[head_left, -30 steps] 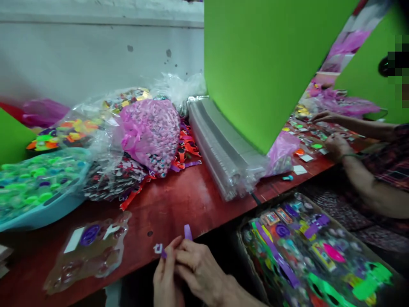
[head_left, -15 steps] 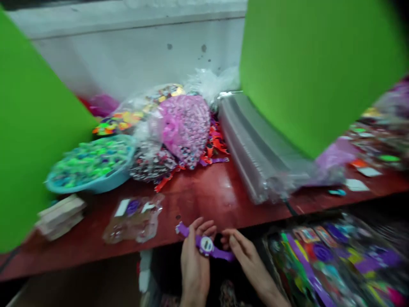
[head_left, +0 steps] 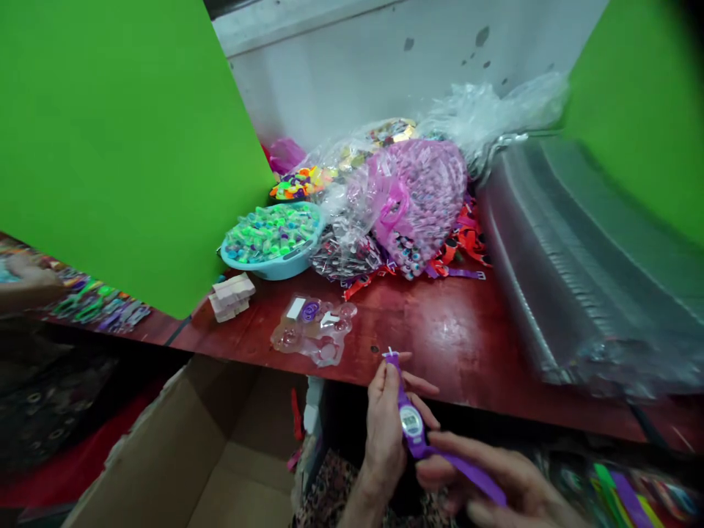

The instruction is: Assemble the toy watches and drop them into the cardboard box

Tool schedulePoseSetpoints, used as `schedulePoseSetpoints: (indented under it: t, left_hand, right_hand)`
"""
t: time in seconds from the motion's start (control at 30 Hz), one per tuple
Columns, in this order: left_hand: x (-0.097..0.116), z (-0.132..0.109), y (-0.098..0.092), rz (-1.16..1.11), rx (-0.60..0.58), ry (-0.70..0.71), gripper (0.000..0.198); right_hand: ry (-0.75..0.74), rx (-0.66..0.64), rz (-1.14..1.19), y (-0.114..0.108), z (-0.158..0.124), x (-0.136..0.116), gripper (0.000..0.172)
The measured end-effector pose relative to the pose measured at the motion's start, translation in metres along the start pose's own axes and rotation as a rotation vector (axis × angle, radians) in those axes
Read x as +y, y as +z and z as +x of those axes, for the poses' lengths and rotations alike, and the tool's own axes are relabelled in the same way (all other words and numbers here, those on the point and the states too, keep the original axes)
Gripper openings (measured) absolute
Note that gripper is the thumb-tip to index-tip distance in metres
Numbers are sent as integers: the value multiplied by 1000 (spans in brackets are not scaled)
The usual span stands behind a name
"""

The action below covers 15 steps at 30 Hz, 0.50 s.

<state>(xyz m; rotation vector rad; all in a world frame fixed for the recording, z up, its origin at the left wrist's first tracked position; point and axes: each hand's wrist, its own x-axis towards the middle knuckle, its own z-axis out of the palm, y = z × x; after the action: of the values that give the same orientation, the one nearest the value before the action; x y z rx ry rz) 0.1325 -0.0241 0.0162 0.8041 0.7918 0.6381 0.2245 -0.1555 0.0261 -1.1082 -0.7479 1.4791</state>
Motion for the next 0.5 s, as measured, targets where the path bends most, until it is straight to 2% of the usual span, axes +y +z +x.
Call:
schedulePoseSetpoints:
  t: [0.17,0.23,0.4,0.5]
  left_hand:
    - [-6,-6,-8,134,-82,66,35]
    - [-6,-6,-10,213,-80,110,32]
    - [-2,-9,-12,416,-106,205,34]
    - [-3,-10,-13,585,-143,309,34]
  right_hand:
    - [-256,407,-272,3,31,-11,17]
    - [-323,470,-272,4,36,-13,15]
    - [-156,500,-22,12,42,-7,29]
    - [-102,538,-1,16,45,-1,39]
